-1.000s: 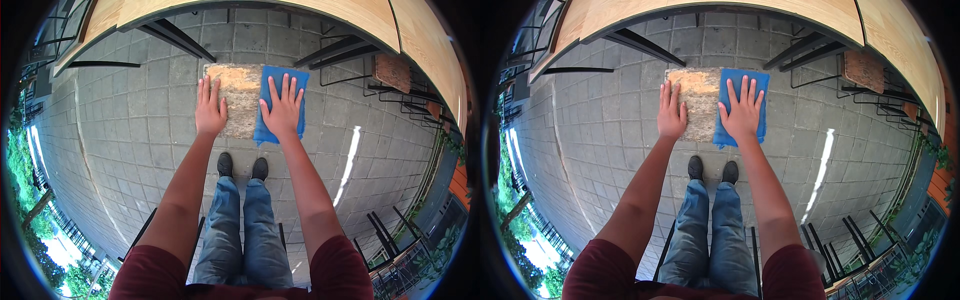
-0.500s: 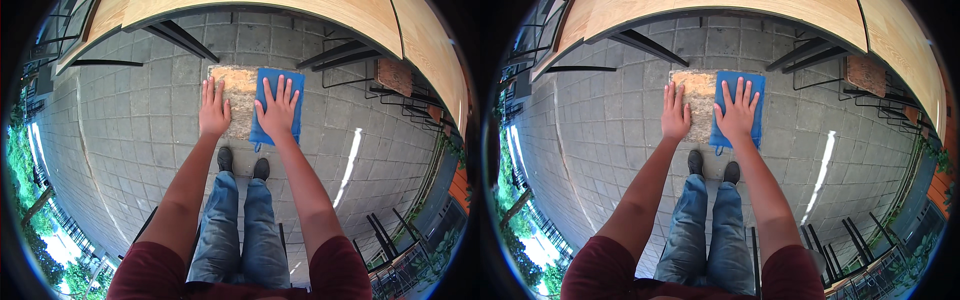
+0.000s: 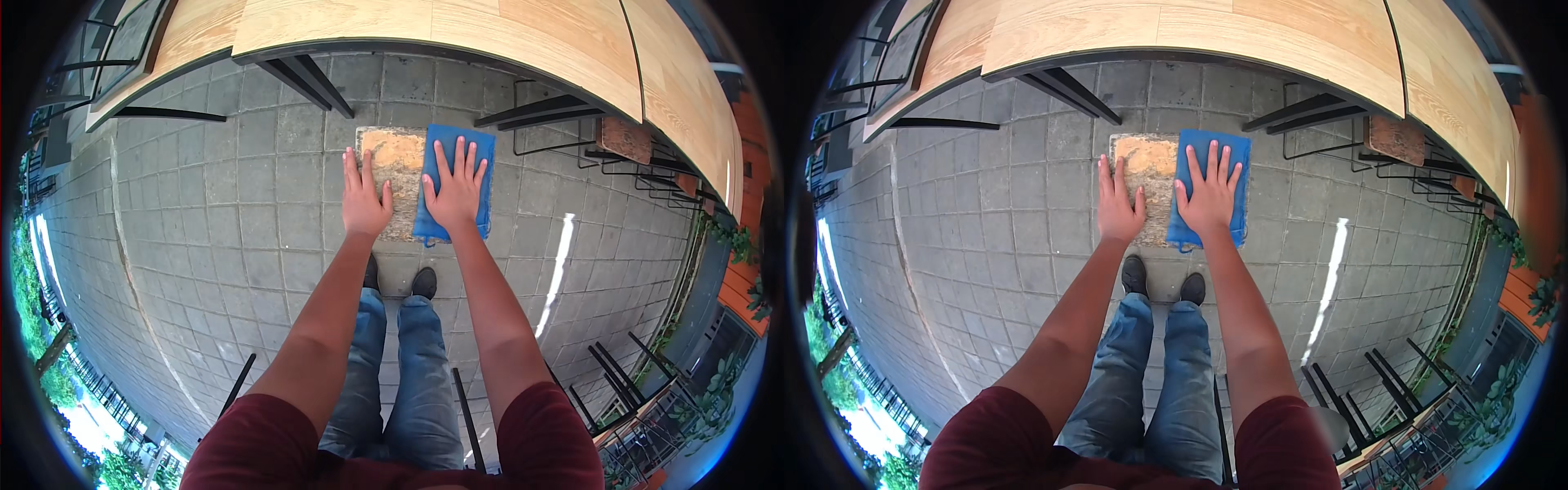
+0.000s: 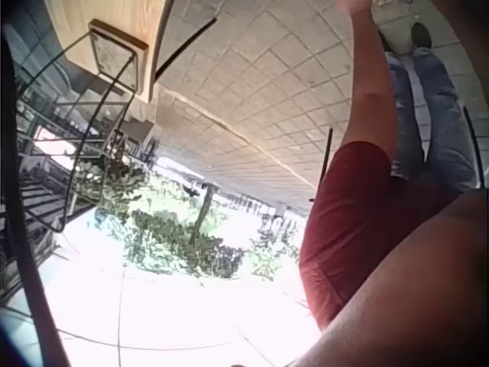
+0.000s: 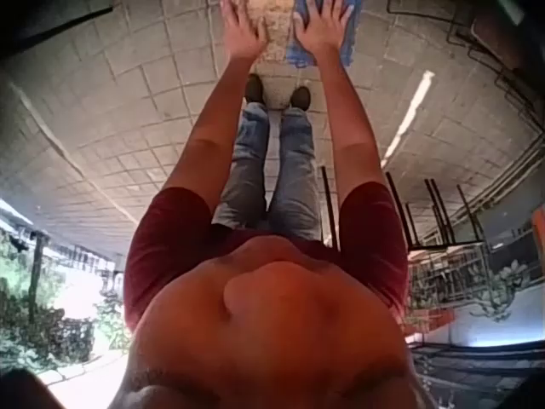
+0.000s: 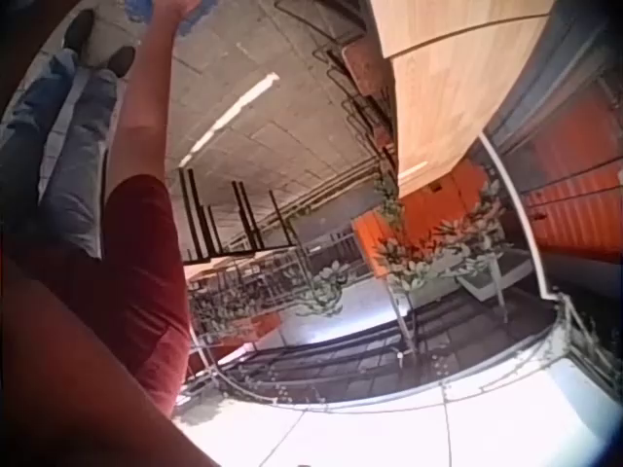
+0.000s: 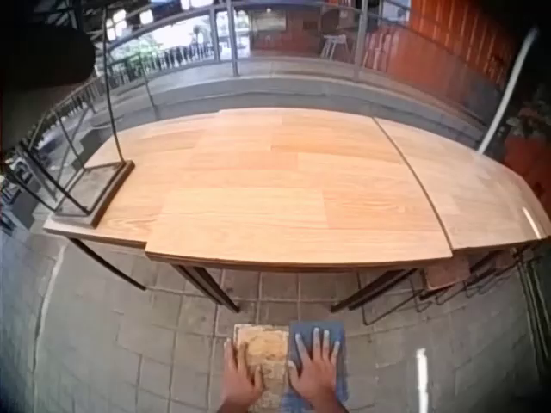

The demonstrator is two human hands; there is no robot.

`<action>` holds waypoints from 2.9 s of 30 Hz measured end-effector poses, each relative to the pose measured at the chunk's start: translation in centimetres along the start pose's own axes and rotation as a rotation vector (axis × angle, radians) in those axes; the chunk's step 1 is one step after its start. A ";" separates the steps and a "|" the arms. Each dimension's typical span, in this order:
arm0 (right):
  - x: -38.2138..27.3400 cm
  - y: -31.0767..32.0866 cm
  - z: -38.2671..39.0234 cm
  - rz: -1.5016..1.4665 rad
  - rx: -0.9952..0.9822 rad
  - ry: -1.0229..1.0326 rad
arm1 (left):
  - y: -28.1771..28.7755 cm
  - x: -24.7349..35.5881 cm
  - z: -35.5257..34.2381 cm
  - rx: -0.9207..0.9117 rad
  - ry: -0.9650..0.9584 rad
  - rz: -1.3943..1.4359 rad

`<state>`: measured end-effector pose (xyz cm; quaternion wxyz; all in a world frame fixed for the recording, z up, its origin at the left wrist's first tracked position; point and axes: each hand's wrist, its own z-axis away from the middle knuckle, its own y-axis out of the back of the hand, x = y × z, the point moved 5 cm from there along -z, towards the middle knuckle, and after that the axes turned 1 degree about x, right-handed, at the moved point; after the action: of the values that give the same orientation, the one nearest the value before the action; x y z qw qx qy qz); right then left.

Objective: Wiping down wooden tables and chair seats with a blue cloth in an outdoor restaurant patio.

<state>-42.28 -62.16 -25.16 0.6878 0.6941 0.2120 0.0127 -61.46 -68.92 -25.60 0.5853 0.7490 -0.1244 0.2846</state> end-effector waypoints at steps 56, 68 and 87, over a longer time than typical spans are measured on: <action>-4.9 -1.7 13.1 -0.091 -0.126 -0.021 | -2.6 -4.1 2.9 -0.089 0.284 0.686; -4.3 -3.1 -6.0 -0.042 0.082 0.083 | -2.4 -3.5 2.6 -0.066 0.253 0.723; -8.6 -2.7 12.2 -0.080 -0.163 0.000 | -1.6 -2.9 2.6 -0.110 0.299 0.727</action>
<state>-47.12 -76.56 -26.09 0.7420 0.6268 0.2378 0.0028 -62.25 -71.41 -28.93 0.4971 0.5740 -0.3098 0.5722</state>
